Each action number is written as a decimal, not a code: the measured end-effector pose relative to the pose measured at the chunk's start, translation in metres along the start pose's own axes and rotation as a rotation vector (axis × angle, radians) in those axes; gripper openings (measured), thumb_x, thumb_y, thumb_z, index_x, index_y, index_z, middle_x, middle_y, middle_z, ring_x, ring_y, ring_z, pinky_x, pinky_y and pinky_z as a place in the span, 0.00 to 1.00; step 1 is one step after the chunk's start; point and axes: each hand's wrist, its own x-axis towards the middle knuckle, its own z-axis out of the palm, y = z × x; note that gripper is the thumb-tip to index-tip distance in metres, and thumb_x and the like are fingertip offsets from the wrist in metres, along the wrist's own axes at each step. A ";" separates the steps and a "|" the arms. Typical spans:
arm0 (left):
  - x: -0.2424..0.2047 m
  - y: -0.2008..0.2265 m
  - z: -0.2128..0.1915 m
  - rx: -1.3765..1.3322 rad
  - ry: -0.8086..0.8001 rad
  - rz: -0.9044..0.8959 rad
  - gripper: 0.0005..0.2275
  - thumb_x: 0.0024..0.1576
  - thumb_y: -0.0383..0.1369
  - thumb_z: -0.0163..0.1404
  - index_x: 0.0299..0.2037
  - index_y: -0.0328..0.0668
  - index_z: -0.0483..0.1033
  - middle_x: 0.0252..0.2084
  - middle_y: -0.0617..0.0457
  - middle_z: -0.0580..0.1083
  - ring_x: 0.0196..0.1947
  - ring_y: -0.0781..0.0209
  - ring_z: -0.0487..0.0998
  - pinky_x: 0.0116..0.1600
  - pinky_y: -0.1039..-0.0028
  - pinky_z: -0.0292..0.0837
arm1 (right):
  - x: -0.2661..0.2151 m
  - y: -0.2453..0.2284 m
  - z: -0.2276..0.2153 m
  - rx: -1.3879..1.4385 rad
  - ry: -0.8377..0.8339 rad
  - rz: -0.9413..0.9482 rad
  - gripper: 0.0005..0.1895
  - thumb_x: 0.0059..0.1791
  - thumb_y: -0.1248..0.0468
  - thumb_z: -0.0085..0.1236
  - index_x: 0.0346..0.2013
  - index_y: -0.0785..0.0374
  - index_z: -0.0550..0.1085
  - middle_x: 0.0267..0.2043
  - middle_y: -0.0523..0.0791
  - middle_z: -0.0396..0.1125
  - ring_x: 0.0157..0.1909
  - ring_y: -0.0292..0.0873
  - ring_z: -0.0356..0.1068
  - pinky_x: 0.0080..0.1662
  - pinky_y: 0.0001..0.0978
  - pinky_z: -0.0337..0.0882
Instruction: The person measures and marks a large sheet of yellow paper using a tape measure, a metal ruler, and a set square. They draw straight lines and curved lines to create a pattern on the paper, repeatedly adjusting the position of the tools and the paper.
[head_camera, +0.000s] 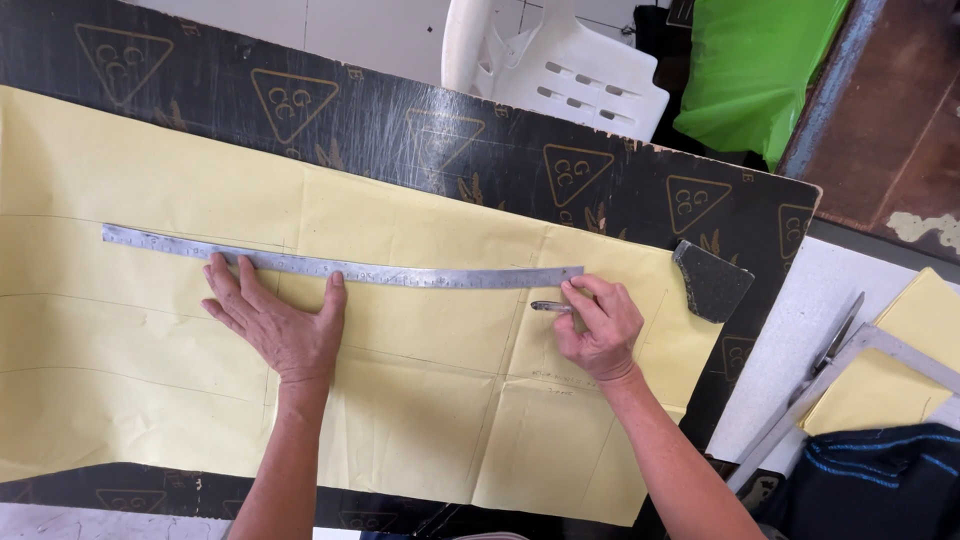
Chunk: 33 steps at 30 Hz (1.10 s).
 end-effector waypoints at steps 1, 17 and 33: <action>0.000 0.000 0.000 0.003 0.004 0.006 0.46 0.50 0.58 0.62 0.68 0.26 0.62 0.74 0.28 0.54 0.73 0.28 0.53 0.70 0.33 0.40 | 0.001 0.000 0.000 -0.004 0.003 -0.004 0.15 0.39 0.65 0.53 0.35 0.59 0.85 0.40 0.44 0.77 0.28 0.40 0.65 0.31 0.29 0.70; -0.001 -0.004 0.003 -0.091 -0.070 -0.020 0.47 0.47 0.49 0.68 0.72 0.30 0.56 0.75 0.27 0.52 0.75 0.28 0.48 0.71 0.32 0.34 | -0.005 0.007 -0.007 0.016 -0.024 -0.076 0.13 0.38 0.65 0.59 0.36 0.60 0.84 0.42 0.47 0.75 0.35 0.50 0.72 0.38 0.38 0.73; 0.006 0.001 0.001 0.016 -0.136 -0.119 0.50 0.48 0.63 0.58 0.72 0.31 0.56 0.78 0.35 0.48 0.78 0.36 0.43 0.76 0.41 0.29 | -0.009 0.007 0.003 -0.086 -0.022 -0.065 0.12 0.41 0.69 0.59 0.36 0.61 0.85 0.42 0.46 0.76 0.35 0.46 0.70 0.40 0.36 0.74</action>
